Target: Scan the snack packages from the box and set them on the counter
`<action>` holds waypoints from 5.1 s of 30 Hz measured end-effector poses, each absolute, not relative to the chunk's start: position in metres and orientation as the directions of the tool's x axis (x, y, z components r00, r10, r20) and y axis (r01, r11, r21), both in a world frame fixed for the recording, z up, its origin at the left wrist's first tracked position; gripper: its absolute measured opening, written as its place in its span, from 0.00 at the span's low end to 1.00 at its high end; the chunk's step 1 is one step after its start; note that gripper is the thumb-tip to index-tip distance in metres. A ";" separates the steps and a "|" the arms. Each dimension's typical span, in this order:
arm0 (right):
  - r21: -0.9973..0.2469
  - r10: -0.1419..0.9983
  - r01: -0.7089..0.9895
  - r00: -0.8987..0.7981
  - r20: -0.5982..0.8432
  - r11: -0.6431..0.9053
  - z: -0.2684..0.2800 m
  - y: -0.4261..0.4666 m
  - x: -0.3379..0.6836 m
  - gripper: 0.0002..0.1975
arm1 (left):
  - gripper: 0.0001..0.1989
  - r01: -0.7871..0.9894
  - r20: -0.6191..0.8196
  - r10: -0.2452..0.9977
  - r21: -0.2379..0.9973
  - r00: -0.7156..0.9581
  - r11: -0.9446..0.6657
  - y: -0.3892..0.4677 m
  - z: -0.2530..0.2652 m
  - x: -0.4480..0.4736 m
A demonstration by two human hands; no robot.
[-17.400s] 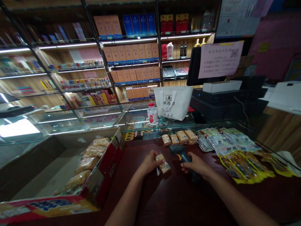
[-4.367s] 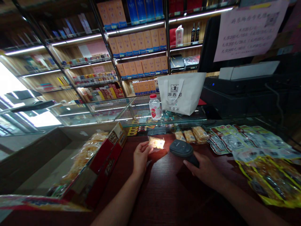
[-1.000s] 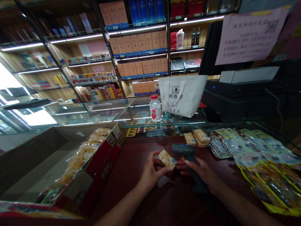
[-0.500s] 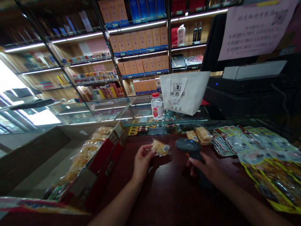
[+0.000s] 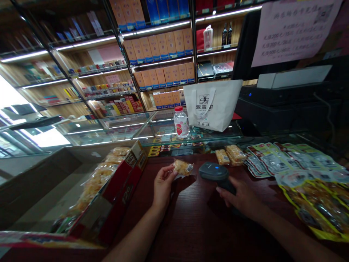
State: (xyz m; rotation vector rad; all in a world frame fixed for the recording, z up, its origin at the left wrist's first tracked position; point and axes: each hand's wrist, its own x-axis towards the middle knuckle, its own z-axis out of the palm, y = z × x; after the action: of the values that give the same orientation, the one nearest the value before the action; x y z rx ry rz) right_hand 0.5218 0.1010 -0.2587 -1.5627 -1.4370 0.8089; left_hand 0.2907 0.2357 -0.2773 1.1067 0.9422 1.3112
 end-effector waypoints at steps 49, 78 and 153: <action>-0.958 0.980 0.287 0.197 0.039 -0.019 -0.286 0.102 0.524 0.20 | 0.14 0.690 0.147 0.932 0.711 -0.333 0.135 0.342 -0.128 0.087; -0.947 0.819 -0.141 0.549 0.167 0.288 -0.271 0.125 0.553 0.18 | 0.35 0.421 0.193 0.566 0.490 0.801 -0.764 0.286 -0.270 0.481; -0.889 0.989 0.444 0.034 0.147 0.116 -0.255 0.102 0.524 0.13 | 0.20 -0.240 -0.001 0.994 0.970 0.110 0.027 0.234 -0.266 0.287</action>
State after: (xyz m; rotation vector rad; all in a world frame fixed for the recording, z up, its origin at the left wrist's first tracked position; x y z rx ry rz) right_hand 0.5238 0.1021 -0.2549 -1.4555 -1.5412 0.8057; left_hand 0.2867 0.2345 -0.2664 1.0688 0.9579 1.2248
